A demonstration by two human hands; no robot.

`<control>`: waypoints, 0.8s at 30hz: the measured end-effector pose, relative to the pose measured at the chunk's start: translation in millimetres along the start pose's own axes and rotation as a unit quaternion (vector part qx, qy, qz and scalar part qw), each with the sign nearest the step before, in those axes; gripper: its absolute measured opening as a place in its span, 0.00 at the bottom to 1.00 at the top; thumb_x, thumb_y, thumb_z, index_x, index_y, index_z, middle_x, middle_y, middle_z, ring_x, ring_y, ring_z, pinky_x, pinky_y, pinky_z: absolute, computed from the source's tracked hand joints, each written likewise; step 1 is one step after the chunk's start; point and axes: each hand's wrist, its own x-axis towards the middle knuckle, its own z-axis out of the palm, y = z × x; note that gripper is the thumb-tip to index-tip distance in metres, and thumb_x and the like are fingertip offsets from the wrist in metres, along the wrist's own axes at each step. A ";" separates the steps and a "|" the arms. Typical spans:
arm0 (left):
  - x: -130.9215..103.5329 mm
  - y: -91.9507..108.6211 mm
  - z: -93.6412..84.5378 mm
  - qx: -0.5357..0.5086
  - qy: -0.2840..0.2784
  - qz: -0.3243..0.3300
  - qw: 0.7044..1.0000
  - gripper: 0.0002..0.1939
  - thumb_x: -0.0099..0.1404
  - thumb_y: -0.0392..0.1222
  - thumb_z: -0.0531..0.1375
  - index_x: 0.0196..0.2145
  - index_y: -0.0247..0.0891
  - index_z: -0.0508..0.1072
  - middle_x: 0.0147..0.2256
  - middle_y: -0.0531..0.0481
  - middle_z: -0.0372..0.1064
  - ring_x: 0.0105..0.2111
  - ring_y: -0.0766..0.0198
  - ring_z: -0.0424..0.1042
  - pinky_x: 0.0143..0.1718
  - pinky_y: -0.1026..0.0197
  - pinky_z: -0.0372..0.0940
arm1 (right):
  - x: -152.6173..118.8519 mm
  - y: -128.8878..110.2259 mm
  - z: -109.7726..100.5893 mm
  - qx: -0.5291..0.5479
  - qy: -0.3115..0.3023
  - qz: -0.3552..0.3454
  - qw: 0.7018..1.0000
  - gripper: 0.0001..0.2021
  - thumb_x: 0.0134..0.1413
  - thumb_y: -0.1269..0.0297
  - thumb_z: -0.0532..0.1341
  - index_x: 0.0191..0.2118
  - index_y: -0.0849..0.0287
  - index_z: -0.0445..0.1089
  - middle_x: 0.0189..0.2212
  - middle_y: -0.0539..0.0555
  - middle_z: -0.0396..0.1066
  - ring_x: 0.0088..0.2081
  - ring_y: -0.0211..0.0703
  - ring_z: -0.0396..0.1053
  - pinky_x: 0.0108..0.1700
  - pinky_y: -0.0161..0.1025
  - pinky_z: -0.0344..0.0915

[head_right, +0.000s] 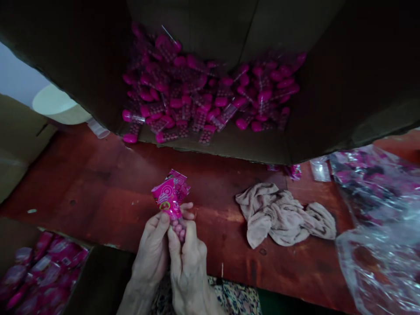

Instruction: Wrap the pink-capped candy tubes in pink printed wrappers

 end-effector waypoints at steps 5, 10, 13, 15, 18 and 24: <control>3.5 3.9 0.6 -0.042 0.001 0.022 0.999 0.10 0.54 0.45 0.63 0.29 0.35 0.75 0.34 0.43 0.76 0.34 0.58 0.74 0.39 0.57 0.66 | 5.9 0.9 -6.2 0.012 -0.052 0.038 0.998 0.09 0.58 0.59 0.53 0.32 0.57 0.66 0.23 0.48 0.66 0.24 0.35 0.63 0.25 0.30 0.60; 4.1 13.7 1.4 -0.059 0.010 0.040 0.997 0.09 0.54 0.42 0.63 0.31 0.34 0.76 0.31 0.44 0.76 0.34 0.58 0.74 0.40 0.55 0.66 | 2.6 1.3 -9.0 0.067 -0.058 0.070 0.994 0.11 0.55 0.55 0.57 0.35 0.56 0.68 0.26 0.50 0.68 0.28 0.39 0.64 0.28 0.32 0.62; 2.3 15.2 -0.1 -0.076 0.023 0.013 0.997 0.10 0.55 0.44 0.62 0.31 0.34 0.76 0.31 0.43 0.76 0.35 0.56 0.73 0.41 0.53 0.65 | 0.9 5.4 -3.8 0.067 -0.065 0.068 0.993 0.10 0.55 0.56 0.57 0.35 0.56 0.68 0.26 0.50 0.68 0.27 0.38 0.63 0.28 0.32 0.61; 1.5 15.0 -1.2 -0.083 0.010 -0.018 0.996 0.12 0.56 0.45 0.61 0.33 0.35 0.76 0.33 0.43 0.76 0.36 0.55 0.73 0.41 0.52 0.65 | 1.8 7.8 -1.2 0.066 -0.077 0.058 0.993 0.10 0.56 0.56 0.55 0.35 0.57 0.67 0.25 0.49 0.67 0.27 0.38 0.62 0.28 0.32 0.61; 2.4 15.7 -1.8 -0.060 -0.014 -0.024 0.998 0.18 0.58 0.51 0.57 0.38 0.34 0.75 0.36 0.41 0.75 0.39 0.53 0.72 0.42 0.52 0.64 | 4.2 8.3 -1.5 0.059 -0.084 0.046 0.994 0.10 0.57 0.57 0.54 0.35 0.57 0.66 0.26 0.49 0.66 0.26 0.37 0.61 0.28 0.32 0.60; 16.1 32.0 -8.5 0.050 -0.002 0.243 0.969 0.21 0.55 0.51 0.60 0.45 0.40 0.71 0.43 0.45 0.72 0.43 0.58 0.69 0.45 0.59 0.62 | 3.8 0.6 -9.1 0.023 -0.094 0.043 0.994 0.12 0.57 0.55 0.54 0.30 0.56 0.67 0.22 0.48 0.65 0.25 0.37 0.60 0.26 0.31 0.57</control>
